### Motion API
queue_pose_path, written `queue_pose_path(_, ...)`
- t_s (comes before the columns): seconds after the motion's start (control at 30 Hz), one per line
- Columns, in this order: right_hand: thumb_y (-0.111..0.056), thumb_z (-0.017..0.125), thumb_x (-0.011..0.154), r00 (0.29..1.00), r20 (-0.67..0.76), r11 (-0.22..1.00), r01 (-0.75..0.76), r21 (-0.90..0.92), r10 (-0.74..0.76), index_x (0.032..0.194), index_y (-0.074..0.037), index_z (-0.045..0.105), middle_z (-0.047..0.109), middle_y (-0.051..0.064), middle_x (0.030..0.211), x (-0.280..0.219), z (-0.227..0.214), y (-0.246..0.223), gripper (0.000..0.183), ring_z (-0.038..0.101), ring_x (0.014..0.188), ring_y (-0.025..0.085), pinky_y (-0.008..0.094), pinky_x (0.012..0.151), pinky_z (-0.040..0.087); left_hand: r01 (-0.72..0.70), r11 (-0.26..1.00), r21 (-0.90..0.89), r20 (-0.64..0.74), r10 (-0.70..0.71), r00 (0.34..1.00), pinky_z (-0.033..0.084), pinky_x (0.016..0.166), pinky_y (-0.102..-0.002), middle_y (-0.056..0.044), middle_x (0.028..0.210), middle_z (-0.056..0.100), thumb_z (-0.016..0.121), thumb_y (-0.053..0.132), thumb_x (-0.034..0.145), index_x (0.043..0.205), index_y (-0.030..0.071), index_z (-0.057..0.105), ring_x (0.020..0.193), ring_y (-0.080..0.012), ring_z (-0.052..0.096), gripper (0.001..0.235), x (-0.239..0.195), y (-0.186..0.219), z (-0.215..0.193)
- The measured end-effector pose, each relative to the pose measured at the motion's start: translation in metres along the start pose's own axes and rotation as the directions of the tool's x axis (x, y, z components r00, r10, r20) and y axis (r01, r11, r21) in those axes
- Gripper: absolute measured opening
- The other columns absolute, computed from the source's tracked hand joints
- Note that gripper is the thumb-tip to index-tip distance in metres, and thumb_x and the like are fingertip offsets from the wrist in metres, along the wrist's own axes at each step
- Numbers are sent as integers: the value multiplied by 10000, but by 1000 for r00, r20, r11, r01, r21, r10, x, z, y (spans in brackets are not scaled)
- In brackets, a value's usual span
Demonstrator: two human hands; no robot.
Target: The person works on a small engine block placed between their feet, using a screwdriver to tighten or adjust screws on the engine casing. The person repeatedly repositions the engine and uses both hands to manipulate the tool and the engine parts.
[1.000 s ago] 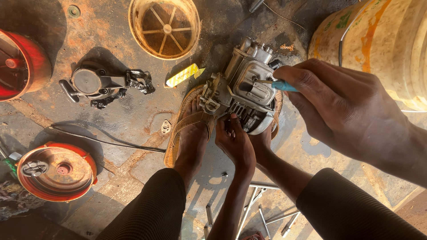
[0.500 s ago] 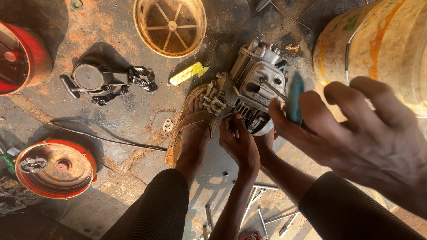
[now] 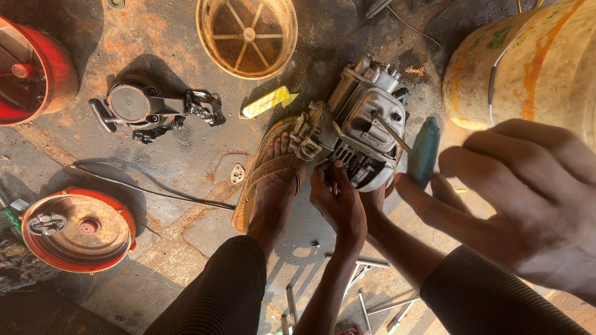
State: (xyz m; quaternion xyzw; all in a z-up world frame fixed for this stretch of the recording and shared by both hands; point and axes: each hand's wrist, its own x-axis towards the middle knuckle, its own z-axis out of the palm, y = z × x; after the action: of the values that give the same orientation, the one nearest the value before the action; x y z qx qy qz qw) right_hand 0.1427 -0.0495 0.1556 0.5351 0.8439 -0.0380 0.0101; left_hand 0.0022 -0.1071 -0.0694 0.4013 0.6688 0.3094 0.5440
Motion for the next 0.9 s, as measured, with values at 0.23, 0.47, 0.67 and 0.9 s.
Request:
queue_pose_path(0.23, -167, 796, 749, 998, 41, 995, -53, 83, 50, 1137, -95, 755, 743, 82, 1071, -20, 4, 4, 397, 734, 988, 256, 448, 999, 527, -5, 1000, 13, 10, 5, 1000, 403, 605, -348, -77, 756, 519, 601, 266, 1046, 882, -21, 587, 661, -149, 478, 331, 0, 1, 0)
queue_pose_path(0.47, -201, 797, 788, 986, 135, 989, -115, 92, 102, 1162, -156, 796, 745, 66, 1086, -33, 12, 10, 377, 683, 1048, 218, 504, 1024, 533, 17, 1000, 15, 7, -17, 1000, 392, 598, -354, -74, 755, 513, 595, 262, 1042, 877, -19, 586, 655, -155, 463, 326, -1, 2, 1)
queue_pose_path(0.67, -287, 778, 729, 990, 137, 993, -37, 110, 22, 1195, -170, 750, 718, 41, 1219, -29, 8, 16, 481, 637, 1208, 220, 485, 1042, 511, 17, 999, 48, 13, -18, 1000, 384, 616, -353, -71, 739, 502, 600, 253, 1050, 866, -11, 585, 656, -153, 453, 323, -2, -1, 2)
queue_pose_path(0.9, -185, 762, 831, 999, 32, 991, -14, 133, 10, 1139, -181, 718, 712, 40, 1304, -19, 9, 13, 311, 631, 1245, 255, 461, 1082, 493, 32, 999, 12, 7, -32, 999, 406, 609, -351, -67, 761, 525, 600, 251, 1036, 890, -7, 604, 663, -149, 473, 296, -4, 0, 2)
